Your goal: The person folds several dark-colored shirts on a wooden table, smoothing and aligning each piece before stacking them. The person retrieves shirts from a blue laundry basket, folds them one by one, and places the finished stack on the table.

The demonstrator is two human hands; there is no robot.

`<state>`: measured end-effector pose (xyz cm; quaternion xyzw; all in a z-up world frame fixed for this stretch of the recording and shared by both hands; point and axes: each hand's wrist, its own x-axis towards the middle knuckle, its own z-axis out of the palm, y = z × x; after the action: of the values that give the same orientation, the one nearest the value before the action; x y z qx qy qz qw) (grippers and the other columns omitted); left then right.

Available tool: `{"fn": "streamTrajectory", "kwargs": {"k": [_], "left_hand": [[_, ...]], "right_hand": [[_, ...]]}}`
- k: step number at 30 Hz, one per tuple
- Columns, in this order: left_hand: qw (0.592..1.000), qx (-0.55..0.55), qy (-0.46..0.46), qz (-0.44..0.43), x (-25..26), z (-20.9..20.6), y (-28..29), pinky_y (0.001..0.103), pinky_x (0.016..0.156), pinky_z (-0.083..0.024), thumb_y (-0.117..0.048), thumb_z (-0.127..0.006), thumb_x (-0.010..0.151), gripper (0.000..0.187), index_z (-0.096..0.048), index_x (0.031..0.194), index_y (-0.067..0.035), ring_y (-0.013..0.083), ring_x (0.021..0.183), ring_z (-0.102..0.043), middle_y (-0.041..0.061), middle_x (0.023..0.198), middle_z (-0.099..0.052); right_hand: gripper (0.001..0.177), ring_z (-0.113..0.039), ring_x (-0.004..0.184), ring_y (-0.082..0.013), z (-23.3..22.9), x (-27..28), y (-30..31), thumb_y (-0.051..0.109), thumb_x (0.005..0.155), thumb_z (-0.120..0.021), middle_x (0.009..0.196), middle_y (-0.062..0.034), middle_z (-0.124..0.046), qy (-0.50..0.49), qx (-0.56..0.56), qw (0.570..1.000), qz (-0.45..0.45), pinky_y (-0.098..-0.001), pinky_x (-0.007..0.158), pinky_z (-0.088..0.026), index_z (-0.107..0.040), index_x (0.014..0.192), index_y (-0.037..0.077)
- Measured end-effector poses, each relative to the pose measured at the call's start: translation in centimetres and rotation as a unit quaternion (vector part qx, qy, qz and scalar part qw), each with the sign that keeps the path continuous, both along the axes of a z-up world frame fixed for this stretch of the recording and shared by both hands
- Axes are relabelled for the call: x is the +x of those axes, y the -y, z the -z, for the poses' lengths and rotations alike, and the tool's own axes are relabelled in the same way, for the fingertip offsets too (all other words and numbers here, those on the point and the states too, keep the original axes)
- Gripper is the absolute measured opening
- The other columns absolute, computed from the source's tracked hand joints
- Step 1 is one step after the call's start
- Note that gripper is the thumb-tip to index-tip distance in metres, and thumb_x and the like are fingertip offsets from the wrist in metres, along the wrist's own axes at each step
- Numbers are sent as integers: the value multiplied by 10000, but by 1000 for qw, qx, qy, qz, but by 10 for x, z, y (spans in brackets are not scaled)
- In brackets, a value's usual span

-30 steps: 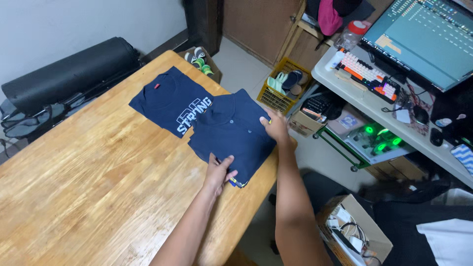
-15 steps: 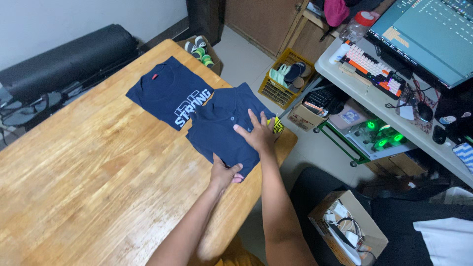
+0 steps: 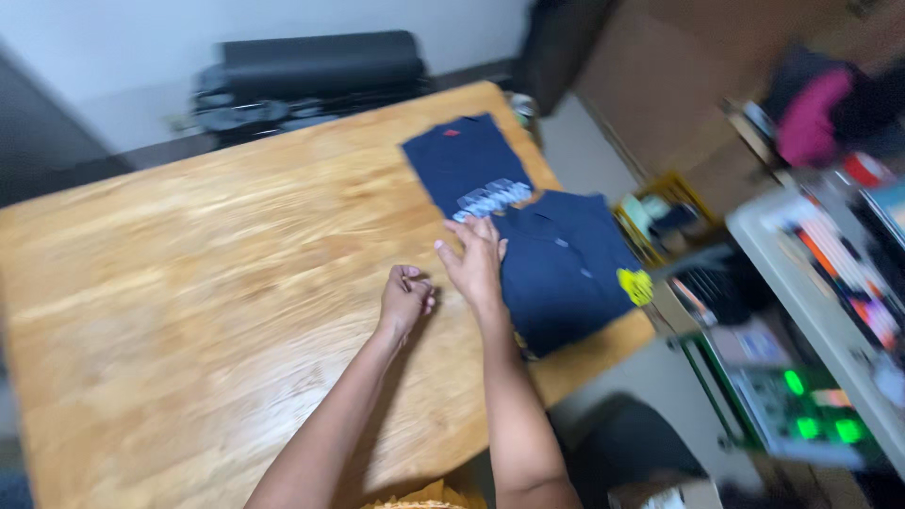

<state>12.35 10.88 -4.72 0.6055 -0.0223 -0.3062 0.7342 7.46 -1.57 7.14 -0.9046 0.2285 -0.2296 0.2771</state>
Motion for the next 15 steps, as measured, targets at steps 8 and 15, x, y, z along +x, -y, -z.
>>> {"fn": "streamTrajectory", "kwargs": {"k": [8,15], "left_hand": [[972,28,44,-227,60,-7,-157,266,495,-464,24,-591,924,228,-524,1133,-39,117,575,-589,76,771,-630],[902,75,37,-423,61,1,-309,247,523,-491,13,-618,915,118,-597,1015,-46,95,599,-608,38,784,-639]], "right_hand": [[287,-564,1217,-328,-6,84,-158,237,845,-763,1215,-142,-661,13,11,976,-216,-502,1049,-376,-777,1120,158],[265,-590,1172,-319,-1,112,-314,215,856,-750,1161,-114,-684,-12,13,912,-409,-500,1034,-392,-768,1113,151]]}}
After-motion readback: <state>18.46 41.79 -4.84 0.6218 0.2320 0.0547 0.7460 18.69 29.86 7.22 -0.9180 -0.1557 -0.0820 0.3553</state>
